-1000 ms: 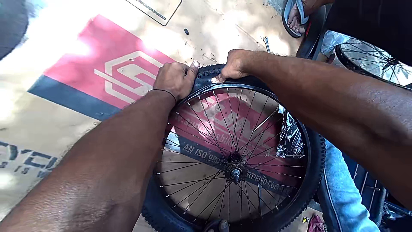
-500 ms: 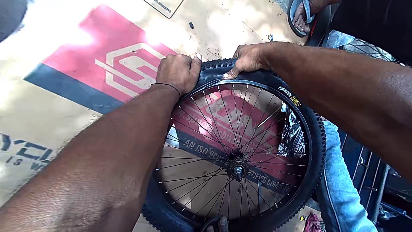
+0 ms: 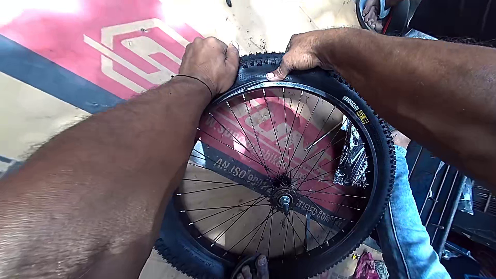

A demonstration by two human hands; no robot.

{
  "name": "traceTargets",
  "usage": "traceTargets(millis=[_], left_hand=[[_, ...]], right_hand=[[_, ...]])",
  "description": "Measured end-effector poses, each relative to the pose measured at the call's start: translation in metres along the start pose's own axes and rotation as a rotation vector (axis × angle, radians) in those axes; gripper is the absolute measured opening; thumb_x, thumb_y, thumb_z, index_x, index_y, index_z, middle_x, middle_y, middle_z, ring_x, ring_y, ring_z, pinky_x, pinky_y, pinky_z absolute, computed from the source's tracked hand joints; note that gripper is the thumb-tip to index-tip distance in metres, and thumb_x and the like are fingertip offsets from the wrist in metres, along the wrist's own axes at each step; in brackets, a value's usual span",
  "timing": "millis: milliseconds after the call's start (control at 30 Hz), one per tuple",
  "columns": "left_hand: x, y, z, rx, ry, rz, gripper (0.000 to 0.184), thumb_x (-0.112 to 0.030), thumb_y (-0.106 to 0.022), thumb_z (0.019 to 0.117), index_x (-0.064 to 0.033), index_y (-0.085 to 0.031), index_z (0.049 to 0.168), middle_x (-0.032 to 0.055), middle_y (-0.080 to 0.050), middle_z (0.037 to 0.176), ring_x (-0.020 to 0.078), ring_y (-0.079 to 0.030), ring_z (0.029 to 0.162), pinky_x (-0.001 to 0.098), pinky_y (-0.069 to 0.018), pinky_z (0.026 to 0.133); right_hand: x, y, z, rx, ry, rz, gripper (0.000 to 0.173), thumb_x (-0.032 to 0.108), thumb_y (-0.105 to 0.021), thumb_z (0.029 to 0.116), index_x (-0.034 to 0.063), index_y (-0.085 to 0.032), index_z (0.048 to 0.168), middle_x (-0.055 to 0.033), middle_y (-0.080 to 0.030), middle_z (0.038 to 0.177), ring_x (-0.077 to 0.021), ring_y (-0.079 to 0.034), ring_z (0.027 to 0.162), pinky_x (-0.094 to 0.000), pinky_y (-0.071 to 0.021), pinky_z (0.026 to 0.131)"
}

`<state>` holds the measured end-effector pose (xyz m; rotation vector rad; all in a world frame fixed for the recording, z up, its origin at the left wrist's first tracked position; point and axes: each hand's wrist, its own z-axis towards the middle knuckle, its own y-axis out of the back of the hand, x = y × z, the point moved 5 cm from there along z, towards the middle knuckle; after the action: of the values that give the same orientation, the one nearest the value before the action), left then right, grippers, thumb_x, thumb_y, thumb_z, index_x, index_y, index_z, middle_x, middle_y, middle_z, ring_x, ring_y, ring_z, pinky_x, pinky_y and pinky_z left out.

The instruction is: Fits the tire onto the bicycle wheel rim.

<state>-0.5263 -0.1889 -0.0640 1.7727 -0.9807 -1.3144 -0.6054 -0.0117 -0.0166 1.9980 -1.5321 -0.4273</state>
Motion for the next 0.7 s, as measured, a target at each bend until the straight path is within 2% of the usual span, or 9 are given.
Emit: traceTargets(millis=[167, 300, 367, 433, 500, 533, 567, 633, 700], left_hand=[[-0.001, -0.005, 0.005, 0.083, 0.024, 0.029, 0.061, -0.039, -0.019, 0.1075, -0.0004, -0.050, 0.073, 0.0295, -0.062, 0.082, 0.0510, -0.066, 0.089, 0.0686, -0.0456, 0.070], [0.005, -0.005, 0.007, -0.014, 0.012, 0.017, 0.063, -0.043, -0.019, 0.1089, 0.0001, -0.049, 0.074, 0.0293, -0.061, 0.080, 0.0509, -0.066, 0.089, 0.0678, -0.0455, 0.072], [0.001, 0.001, 0.002, -0.131, -0.012, 0.015, 0.064, -0.046, -0.021, 0.1082, 0.0010, -0.052, 0.078, 0.0292, -0.063, 0.081, 0.0511, -0.066, 0.089, 0.0686, -0.0454, 0.073], [-0.007, 0.016, -0.014, -0.277, -0.071, 0.053, 0.063, -0.049, -0.020, 0.1079, 0.0003, -0.056, 0.090, 0.0271, -0.066, 0.086, 0.0491, -0.068, 0.090, 0.0679, -0.0454, 0.073], [-0.015, 0.025, -0.043, -0.332, -0.084, 0.093, 0.069, -0.058, -0.022, 0.1064, -0.0019, -0.061, 0.115, 0.0254, -0.068, 0.109, 0.0453, -0.065, 0.107, 0.0657, -0.0440, 0.092], [-0.018, 0.020, -0.058, -0.342, -0.053, 0.101, 0.073, -0.063, -0.024, 0.1042, -0.0040, -0.060, 0.127, 0.0251, -0.065, 0.120, 0.0454, -0.062, 0.115, 0.0654, -0.0413, 0.099], [-0.018, 0.011, -0.072, -0.341, -0.006, 0.112, 0.079, -0.068, -0.024, 0.1015, -0.0043, -0.057, 0.135, 0.0270, -0.062, 0.128, 0.0477, -0.059, 0.120, 0.0672, -0.0402, 0.102], [-0.011, -0.004, -0.090, -0.311, 0.074, 0.128, 0.093, -0.077, -0.026, 0.0949, -0.0048, -0.046, 0.148, 0.0300, -0.055, 0.138, 0.0513, -0.054, 0.126, 0.0693, -0.0388, 0.103], [-0.002, -0.006, -0.085, -0.257, 0.108, 0.156, 0.098, -0.082, -0.025, 0.0912, -0.0043, -0.048, 0.146, 0.0317, -0.058, 0.131, 0.0536, -0.058, 0.118, 0.0698, -0.0445, 0.091]], right_hand=[[-0.001, -0.004, 0.004, 0.031, -0.051, 0.036, 0.065, 0.068, -0.074, 0.0818, 0.0108, -0.071, 0.113, -0.0070, -0.070, 0.099, -0.0163, -0.067, 0.089, -0.0414, -0.0549, 0.081], [0.003, -0.003, 0.013, 0.046, -0.054, 0.057, 0.063, 0.065, -0.076, 0.0818, 0.0102, -0.072, 0.113, -0.0068, -0.070, 0.098, -0.0157, -0.068, 0.089, -0.0392, -0.0553, 0.081], [-0.003, -0.003, 0.013, 0.063, -0.047, 0.088, 0.063, 0.065, -0.077, 0.0816, 0.0097, -0.072, 0.113, -0.0075, -0.070, 0.098, -0.0162, -0.068, 0.089, -0.0402, -0.0553, 0.082], [-0.009, -0.003, 0.011, 0.049, -0.007, 0.109, 0.065, 0.066, -0.077, 0.0797, 0.0095, -0.072, 0.110, -0.0078, -0.072, 0.096, -0.0166, -0.069, 0.087, -0.0415, -0.0571, 0.080], [-0.013, -0.002, 0.003, -0.002, 0.058, 0.095, 0.063, 0.069, -0.077, 0.0784, 0.0101, -0.074, 0.101, -0.0074, -0.071, 0.091, -0.0184, -0.069, 0.083, -0.0455, -0.0567, 0.076], [-0.017, 0.001, -0.001, -0.031, 0.072, 0.076, 0.062, 0.069, -0.078, 0.0778, 0.0107, -0.074, 0.098, -0.0071, -0.071, 0.089, -0.0191, -0.068, 0.082, -0.0470, -0.0556, 0.075], [-0.019, 0.002, -0.003, -0.047, 0.085, 0.059, 0.061, 0.069, -0.078, 0.0779, 0.0110, -0.074, 0.096, -0.0070, -0.070, 0.088, -0.0195, -0.068, 0.081, -0.0475, -0.0551, 0.074], [-0.018, 0.002, -0.002, -0.043, 0.118, 0.048, 0.058, 0.066, -0.078, 0.0796, 0.0098, -0.073, 0.094, -0.0077, -0.069, 0.086, -0.0203, -0.067, 0.079, -0.0481, -0.0543, 0.072], [-0.015, 0.002, 0.001, -0.043, 0.165, 0.039, 0.059, 0.066, -0.076, 0.0826, 0.0084, -0.072, 0.093, -0.0080, -0.068, 0.084, -0.0202, -0.067, 0.078, -0.0476, -0.0542, 0.072]])
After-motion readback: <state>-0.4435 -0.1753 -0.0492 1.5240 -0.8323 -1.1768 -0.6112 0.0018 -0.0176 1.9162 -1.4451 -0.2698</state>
